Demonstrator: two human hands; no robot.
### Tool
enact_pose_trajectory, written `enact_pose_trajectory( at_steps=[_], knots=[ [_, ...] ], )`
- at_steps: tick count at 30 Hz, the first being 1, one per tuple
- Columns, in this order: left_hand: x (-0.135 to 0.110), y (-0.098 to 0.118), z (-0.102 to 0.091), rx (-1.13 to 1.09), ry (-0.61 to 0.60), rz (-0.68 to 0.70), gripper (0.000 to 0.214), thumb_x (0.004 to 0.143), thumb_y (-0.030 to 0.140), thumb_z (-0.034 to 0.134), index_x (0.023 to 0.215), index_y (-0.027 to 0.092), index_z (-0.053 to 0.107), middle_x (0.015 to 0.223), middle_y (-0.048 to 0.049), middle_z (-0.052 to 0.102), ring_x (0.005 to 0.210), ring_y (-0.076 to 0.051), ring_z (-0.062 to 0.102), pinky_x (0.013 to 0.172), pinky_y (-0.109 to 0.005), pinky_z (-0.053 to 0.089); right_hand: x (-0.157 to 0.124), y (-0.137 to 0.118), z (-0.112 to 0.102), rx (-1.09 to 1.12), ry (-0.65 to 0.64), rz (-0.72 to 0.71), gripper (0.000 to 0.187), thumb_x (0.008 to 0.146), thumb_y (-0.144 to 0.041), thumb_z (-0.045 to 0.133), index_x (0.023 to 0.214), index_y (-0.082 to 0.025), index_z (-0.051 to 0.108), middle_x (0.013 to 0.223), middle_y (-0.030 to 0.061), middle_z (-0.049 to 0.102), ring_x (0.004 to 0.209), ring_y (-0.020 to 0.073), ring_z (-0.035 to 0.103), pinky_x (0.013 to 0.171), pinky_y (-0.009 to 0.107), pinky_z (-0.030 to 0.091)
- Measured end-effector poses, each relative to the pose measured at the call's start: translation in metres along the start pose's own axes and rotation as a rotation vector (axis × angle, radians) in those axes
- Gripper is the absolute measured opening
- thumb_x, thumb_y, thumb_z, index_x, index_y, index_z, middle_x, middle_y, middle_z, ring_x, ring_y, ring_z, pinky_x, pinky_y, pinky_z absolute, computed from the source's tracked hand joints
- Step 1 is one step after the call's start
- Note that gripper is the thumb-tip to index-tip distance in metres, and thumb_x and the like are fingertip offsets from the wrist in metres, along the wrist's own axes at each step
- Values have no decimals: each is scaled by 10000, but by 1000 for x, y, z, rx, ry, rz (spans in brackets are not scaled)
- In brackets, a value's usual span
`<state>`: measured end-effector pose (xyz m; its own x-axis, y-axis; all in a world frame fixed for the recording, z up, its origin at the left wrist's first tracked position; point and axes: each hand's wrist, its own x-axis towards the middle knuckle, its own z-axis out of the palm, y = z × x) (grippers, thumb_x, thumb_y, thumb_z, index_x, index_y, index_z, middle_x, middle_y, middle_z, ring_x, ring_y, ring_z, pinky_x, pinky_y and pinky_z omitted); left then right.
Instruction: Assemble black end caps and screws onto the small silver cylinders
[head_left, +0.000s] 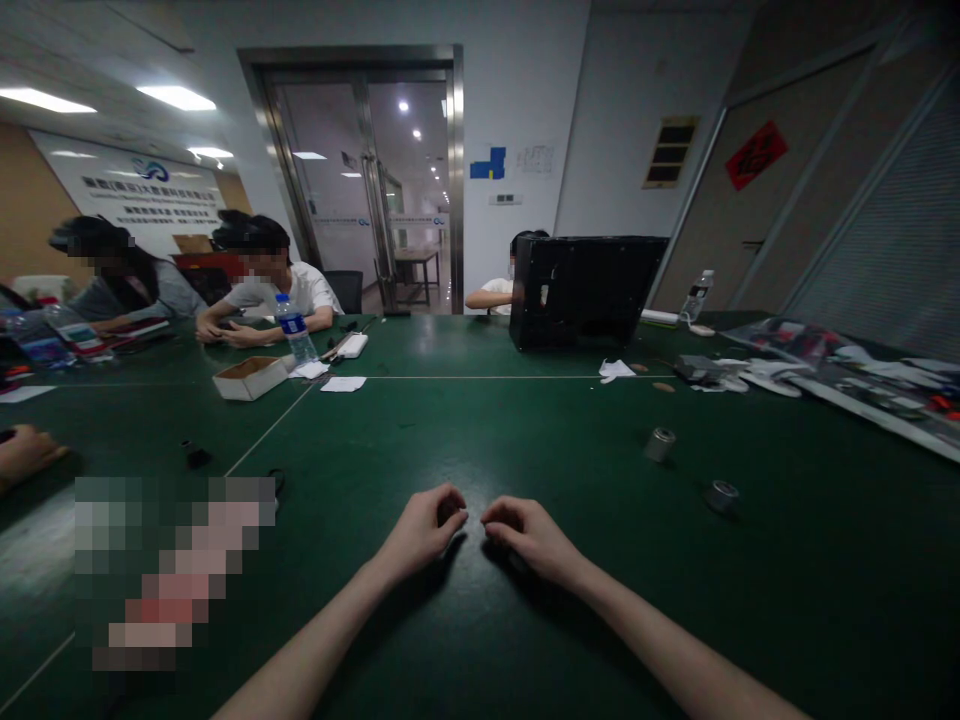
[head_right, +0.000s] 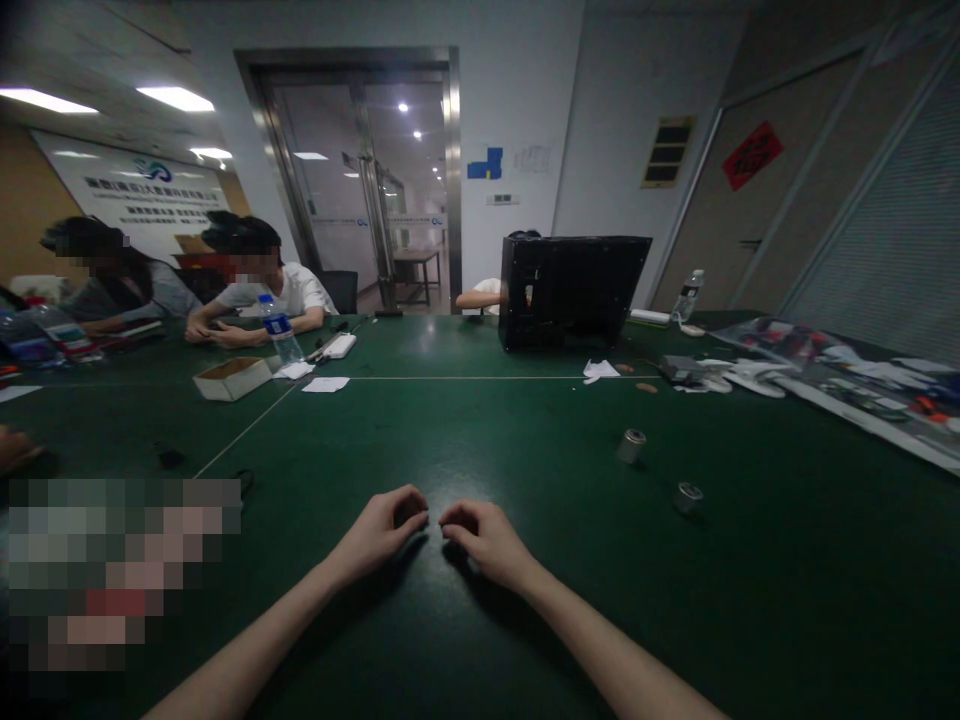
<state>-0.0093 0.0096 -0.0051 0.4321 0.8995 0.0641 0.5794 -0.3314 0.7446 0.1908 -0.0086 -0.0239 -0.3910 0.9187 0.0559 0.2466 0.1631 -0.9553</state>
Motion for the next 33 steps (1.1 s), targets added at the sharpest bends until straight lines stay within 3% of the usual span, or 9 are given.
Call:
enact_pose_trajectory(
  at_steps=[5,9,24,33],
  knots=[
    [-1,1,1,67,4,21,211,849,320,502,904,150,614,755,-38,650,673,-165,578,607,-239,409,5,10,3,520,36,148,334,674,-384,738,860,-150,591,726,9,638,619,107,573,611,236,431],
    [-1,1,1,79,16,32,201,846,315,509,888,152,618,750,-39,651,670,-168,574,606,-242,403,5,13,4,697,32,162,338,646,-336,780,854,-147,592,741,15,652,654,99,592,638,222,434],
    [-1,6,0,80,-7,19,202,843,314,519,911,150,615,784,-53,659,705,-177,589,629,-244,420,4,9,2,767,31,222,395,629,-425,783,817,-138,586,768,29,647,625,93,557,619,225,429],
    [-1,6,0,79,-12,10,211,839,330,528,908,153,619,774,-54,657,694,-179,580,627,-247,417,2,11,3,787,32,210,372,603,-342,808,844,-149,601,791,25,640,647,94,558,628,221,423]
  ],
)
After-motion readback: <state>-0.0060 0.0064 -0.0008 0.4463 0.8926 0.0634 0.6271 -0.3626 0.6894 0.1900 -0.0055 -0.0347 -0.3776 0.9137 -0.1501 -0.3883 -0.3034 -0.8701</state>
